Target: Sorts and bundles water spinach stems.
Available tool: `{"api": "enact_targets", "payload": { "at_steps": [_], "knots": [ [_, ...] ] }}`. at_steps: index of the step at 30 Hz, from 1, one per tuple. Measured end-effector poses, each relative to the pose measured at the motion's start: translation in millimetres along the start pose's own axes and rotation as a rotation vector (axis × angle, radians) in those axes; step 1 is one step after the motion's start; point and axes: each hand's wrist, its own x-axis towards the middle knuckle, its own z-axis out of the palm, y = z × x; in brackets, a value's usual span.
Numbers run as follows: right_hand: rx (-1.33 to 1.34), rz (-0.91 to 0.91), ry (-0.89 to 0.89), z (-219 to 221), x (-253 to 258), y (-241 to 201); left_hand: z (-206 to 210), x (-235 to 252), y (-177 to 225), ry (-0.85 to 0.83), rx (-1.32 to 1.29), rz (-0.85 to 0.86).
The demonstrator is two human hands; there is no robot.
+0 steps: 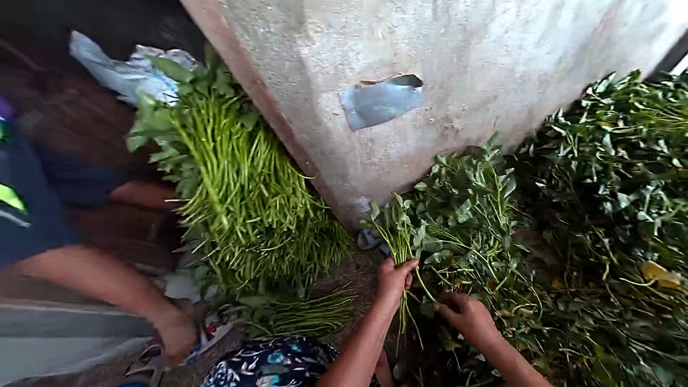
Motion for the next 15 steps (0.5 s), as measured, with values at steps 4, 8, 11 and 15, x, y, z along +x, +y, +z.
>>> {"api": "enact_targets", "payload": {
  "at_steps": [4, 8, 11, 15],
  "knots": [
    [-0.01, -0.136, 0.117, -2, 9, -25, -7, -2, 5, -0.103, 0.055, -0.058],
    [0.194, -0.092, 0.101, 9, 22, -42, -5, -6, -2, -0.117, 0.082, -0.031],
    [0.37, -0.048, 0.087, 23, 19, -43, -4, -7, -7, -0.09, 0.088, -0.02],
    [0.627, 0.034, 0.014, 28, 23, -37, -8, -7, -13, -0.063, 0.068, -0.032]
  ]
}}
